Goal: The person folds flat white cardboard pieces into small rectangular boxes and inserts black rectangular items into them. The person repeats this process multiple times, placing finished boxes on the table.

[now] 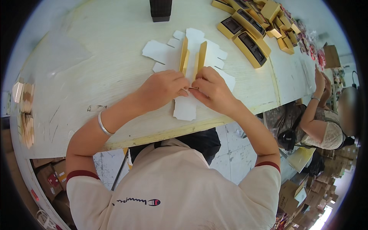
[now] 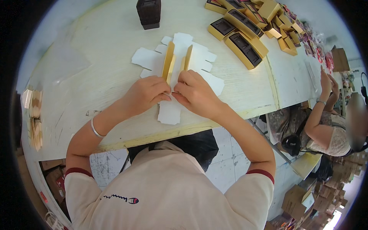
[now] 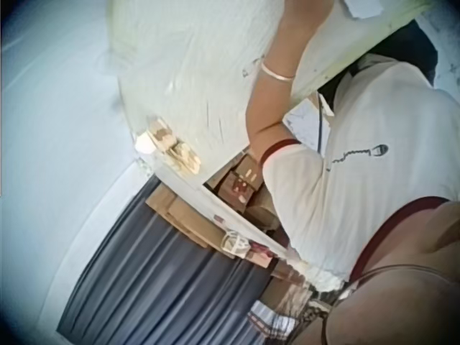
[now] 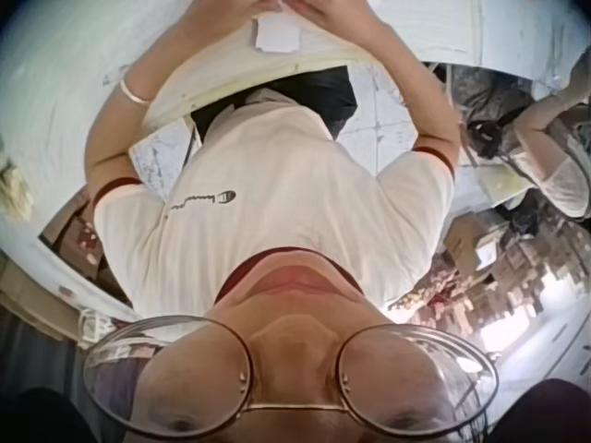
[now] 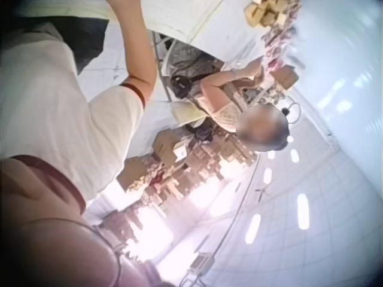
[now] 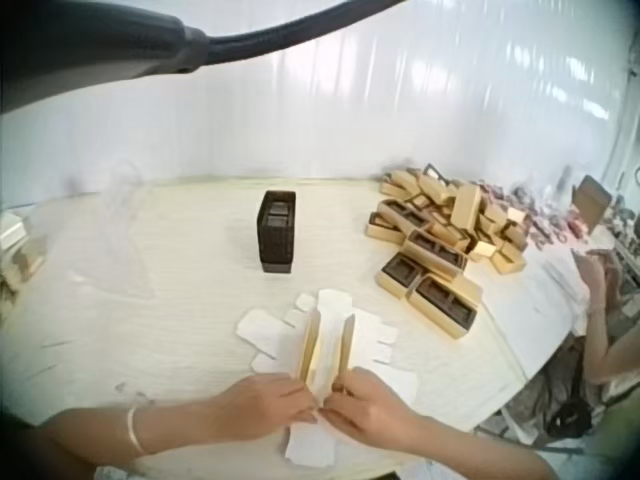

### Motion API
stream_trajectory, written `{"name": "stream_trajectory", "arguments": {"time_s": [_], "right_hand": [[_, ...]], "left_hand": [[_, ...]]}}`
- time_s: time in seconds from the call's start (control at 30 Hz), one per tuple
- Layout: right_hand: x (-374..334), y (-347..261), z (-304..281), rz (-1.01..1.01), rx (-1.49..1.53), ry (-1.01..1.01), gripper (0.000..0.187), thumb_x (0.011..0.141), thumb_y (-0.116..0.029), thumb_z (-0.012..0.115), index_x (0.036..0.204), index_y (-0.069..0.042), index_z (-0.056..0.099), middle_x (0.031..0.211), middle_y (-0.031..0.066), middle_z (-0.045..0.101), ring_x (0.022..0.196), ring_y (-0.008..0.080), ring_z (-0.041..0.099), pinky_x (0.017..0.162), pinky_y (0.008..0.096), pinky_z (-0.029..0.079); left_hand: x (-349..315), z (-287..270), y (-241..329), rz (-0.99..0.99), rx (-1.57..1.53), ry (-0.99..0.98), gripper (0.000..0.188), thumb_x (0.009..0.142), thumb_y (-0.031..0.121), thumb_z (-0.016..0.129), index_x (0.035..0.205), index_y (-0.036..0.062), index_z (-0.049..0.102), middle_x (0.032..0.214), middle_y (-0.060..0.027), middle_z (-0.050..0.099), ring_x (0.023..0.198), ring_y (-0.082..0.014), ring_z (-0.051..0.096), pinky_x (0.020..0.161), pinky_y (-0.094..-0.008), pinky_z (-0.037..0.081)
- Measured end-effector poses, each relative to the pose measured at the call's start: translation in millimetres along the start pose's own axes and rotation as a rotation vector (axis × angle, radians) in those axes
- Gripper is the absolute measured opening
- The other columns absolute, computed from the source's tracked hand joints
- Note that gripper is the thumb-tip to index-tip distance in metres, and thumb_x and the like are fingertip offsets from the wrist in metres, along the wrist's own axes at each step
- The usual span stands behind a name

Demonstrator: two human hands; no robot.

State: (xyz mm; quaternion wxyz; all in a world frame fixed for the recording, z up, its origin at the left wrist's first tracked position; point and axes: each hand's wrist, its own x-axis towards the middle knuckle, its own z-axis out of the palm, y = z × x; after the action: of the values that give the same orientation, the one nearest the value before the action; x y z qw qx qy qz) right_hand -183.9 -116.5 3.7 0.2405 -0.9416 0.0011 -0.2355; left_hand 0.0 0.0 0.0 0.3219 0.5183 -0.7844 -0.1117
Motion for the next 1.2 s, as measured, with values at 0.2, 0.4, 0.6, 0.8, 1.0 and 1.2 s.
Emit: {"name": "stream_trajectory", "arguments": {"time_s": [0.2, 0.4, 0.6, 0.8, 1.0, 1.2], "right_hand": [[4, -8, -2, 0.34, 0.286, -0.004, 0.032, 0.07, 0.005, 0.071, 0.087, -0.008, 0.046, 0.091, 0.0088, 0.047, 0.082, 0.0278, 0.048, 0.07, 0.0348, 0.043], [1, -21, -31, 0.278, 0.284, -0.071, 0.041, 0.071, -0.003, 0.072, 0.107, -0.007, 0.054, 0.123, 0.0155, 0.047, 0.105, 0.0295, 0.051, 0.087, 0.0356, 0.044], [-33, -51, -12, 0.043, -0.254, -0.157, 0.07, 0.057, -0.026, 0.08, 0.118, -0.004, 0.054, 0.14, 0.0192, 0.04, 0.114, 0.0331, 0.049, 0.092, 0.0405, 0.042], [-31, -25, 4, -0.087, -0.252, 0.171, 0.035, 0.071, -0.011, 0.074, 0.1, -0.002, 0.057, 0.108, 0.0162, 0.06, 0.092, 0.0316, 0.058, 0.075, 0.0376, 0.048], [-4, -22, 10, 0.433, 0.275, 0.306, 0.018, 0.08, -0.004, 0.067, 0.094, -0.002, 0.056, 0.088, 0.0141, 0.054, 0.069, 0.0285, 0.052, 0.063, 0.0374, 0.047], [-5, -24, 11, 0.26, -0.14, 0.236, 0.014, 0.079, -0.006, 0.066, 0.09, -0.004, 0.057, 0.099, 0.0099, 0.05, 0.076, 0.0221, 0.051, 0.061, 0.0335, 0.043]], "left_hand": [[13, -1, 14, -0.224, -0.2, -0.05, 0.013, 0.083, 0.014, 0.065, 0.089, 0.0036, 0.058, 0.08, -0.0086, 0.059, 0.069, -0.0276, 0.059, 0.061, -0.0365, 0.047], [6, -1, 11, -0.226, -0.14, 0.01, 0.009, 0.083, 0.01, 0.064, 0.086, 0.0021, 0.064, 0.079, -0.0102, 0.059, 0.069, -0.0285, 0.059, 0.06, -0.0366, 0.046], [-3, 2, 22, -0.313, -0.211, 0.012, 0.01, 0.082, 0.01, 0.064, 0.082, 0.0006, 0.066, 0.076, -0.0105, 0.058, 0.067, -0.0291, 0.058, 0.06, -0.0373, 0.046], [2, 3, 20, -0.345, -0.325, -0.003, 0.015, 0.087, 0.013, 0.061, 0.081, -0.0007, 0.064, 0.074, -0.0123, 0.057, 0.064, -0.0282, 0.056, 0.059, -0.0354, 0.044], [3, -9, 13, -0.524, -0.68, -0.107, 0.017, 0.094, 0.017, 0.054, 0.092, 0.0005, 0.056, 0.076, -0.0095, 0.055, 0.064, -0.0204, 0.053, 0.061, -0.0307, 0.044], [8, 10, 26, -0.418, -0.547, 0.215, 0.016, 0.092, 0.01, 0.057, 0.104, 0.0021, 0.05, 0.104, -0.0086, 0.049, 0.067, -0.0144, 0.053, 0.06, -0.0286, 0.046]]}}
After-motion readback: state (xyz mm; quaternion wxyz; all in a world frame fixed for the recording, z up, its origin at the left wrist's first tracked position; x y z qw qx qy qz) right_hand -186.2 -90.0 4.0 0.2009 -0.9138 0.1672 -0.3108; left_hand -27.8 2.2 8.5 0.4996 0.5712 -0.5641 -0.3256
